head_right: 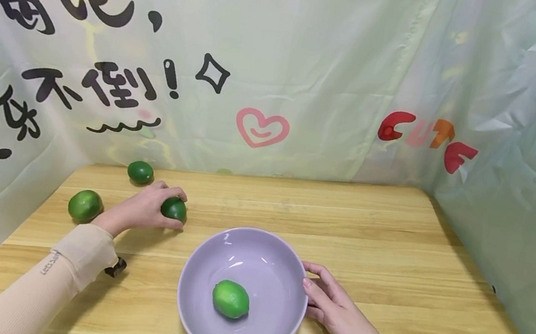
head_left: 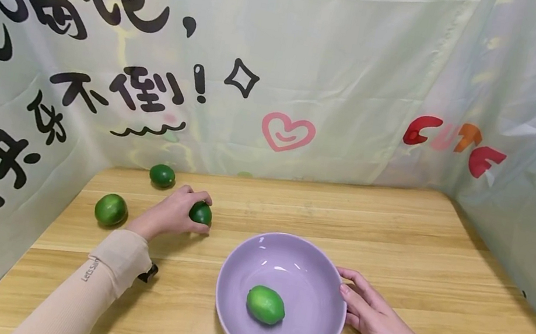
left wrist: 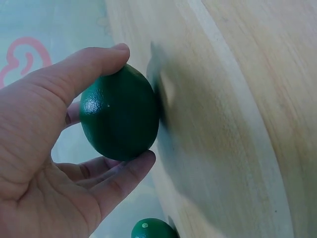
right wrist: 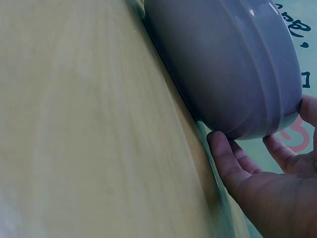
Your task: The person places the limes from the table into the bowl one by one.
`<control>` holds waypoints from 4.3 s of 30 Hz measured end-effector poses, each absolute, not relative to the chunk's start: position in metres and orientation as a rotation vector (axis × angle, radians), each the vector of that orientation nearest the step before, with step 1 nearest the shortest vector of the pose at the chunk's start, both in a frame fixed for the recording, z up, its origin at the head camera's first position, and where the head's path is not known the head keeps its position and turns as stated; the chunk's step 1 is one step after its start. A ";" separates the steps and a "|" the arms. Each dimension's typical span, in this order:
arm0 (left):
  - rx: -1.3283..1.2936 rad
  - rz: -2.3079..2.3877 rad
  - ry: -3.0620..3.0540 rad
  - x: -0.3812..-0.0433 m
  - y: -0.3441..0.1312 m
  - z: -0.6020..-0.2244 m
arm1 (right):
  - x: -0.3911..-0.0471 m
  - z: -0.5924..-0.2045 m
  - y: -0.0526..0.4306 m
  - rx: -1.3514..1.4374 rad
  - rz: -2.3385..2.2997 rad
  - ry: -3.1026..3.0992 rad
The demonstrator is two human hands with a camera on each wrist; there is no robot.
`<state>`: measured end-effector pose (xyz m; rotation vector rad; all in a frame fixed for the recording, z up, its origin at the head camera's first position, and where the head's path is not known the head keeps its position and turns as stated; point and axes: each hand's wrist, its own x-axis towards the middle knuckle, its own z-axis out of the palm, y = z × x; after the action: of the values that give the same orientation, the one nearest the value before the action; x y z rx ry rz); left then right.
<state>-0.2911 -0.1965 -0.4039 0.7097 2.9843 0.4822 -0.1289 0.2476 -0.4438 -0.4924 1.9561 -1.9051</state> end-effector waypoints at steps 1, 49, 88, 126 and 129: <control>0.706 0.480 2.984 -0.291 -0.197 -0.404 | -0.129 -0.444 0.248 -0.494 -1.905 1.957; 0.690 0.497 3.008 -0.284 -0.195 -0.407 | -0.128 -0.442 0.249 -0.464 -1.877 1.995; 0.776 0.568 3.069 -0.282 -0.184 -0.394 | -0.129 -0.441 0.249 -0.519 -1.880 1.954; 1.030 0.675 3.108 -0.257 -0.152 -0.361 | -0.129 -0.442 0.249 -0.503 -1.874 1.968; 1.054 0.666 3.105 -0.255 -0.150 -0.358 | -0.129 -0.442 0.249 -0.506 -1.876 1.966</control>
<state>-0.2548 -0.1498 -0.3577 1.0536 3.1051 0.6656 -0.1289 0.2489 -0.4418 -0.5060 1.9661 -1.8756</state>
